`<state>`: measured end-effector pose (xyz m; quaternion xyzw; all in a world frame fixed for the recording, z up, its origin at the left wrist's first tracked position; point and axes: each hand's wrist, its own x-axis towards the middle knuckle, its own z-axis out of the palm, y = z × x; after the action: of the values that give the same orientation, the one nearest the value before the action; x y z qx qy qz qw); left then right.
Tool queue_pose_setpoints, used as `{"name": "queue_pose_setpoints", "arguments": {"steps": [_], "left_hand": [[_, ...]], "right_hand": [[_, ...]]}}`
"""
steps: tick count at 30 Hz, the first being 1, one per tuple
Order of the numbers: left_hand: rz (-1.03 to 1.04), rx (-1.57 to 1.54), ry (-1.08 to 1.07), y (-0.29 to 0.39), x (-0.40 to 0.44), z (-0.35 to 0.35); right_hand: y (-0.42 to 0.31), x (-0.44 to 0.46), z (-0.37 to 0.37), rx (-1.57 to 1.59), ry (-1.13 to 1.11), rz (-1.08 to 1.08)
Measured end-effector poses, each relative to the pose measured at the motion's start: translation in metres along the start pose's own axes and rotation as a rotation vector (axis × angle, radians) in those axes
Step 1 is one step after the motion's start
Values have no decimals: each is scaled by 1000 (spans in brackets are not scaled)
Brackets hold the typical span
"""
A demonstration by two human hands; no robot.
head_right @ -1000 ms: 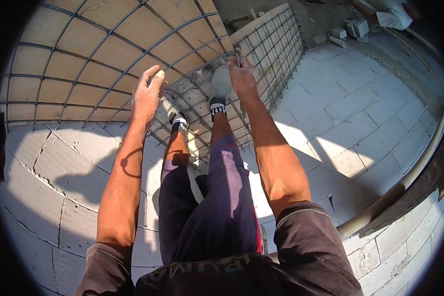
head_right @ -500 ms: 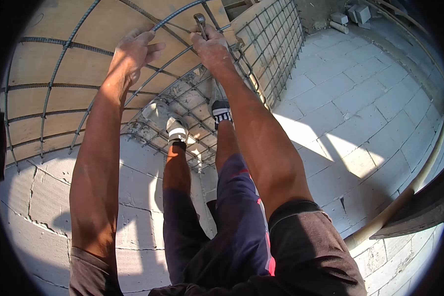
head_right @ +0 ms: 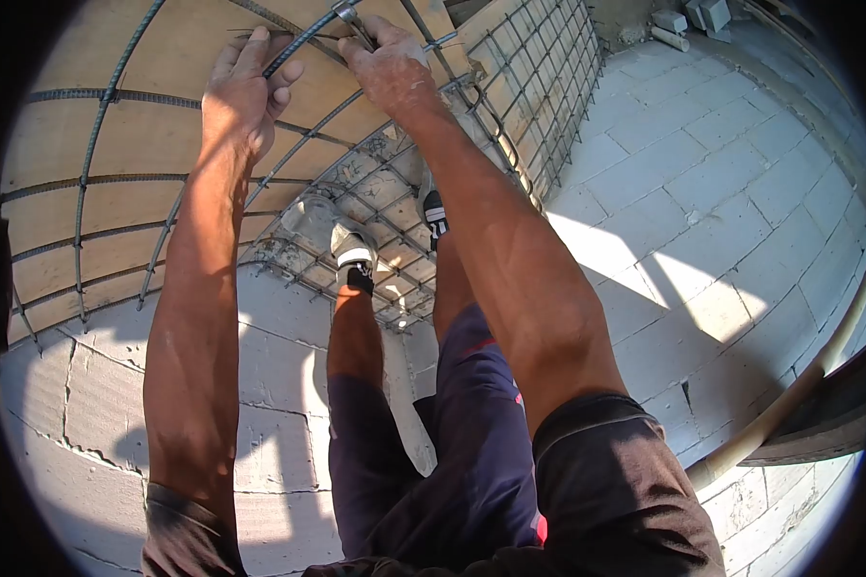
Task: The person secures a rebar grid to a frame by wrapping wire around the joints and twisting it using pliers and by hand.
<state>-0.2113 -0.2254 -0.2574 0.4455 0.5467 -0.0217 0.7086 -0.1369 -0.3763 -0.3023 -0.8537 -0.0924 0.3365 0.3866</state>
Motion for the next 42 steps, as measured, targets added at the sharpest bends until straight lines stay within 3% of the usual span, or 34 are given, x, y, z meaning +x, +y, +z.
{"name": "queue_pose_setpoints", "arguments": {"steps": [4, 7, 10, 16, 20, 24, 34, 36, 42], "left_hand": [[171, 188, 42, 0, -17, 3], [311, 371, 22, -8, -32, 3], [785, 677, 55, -33, -30, -5], [316, 575, -129, -25, -39, -5], [-56, -92, -176, -5, -45, 5], [-178, -262, -65, 0, -43, 16], [-302, -147, -12, 5, -22, 19], [-241, -60, 31, 7, -28, 25], [-411, 248, 3, 22, -16, 22]], "right_hand": [[-17, -3, -4, -26, -38, 120], [-58, -25, -14, 141, -56, 349], [-63, -38, 4, 574, 28, 490], [-74, -75, 17, 947, 105, 509], [-83, -106, 25, 1047, 165, 537], [-86, -127, 40, 1146, 183, 629], [-103, -165, 47, 1094, 180, 766], [-87, -174, 53, 1223, 175, 762], [-82, -180, 28, 1638, 301, 713]]}}
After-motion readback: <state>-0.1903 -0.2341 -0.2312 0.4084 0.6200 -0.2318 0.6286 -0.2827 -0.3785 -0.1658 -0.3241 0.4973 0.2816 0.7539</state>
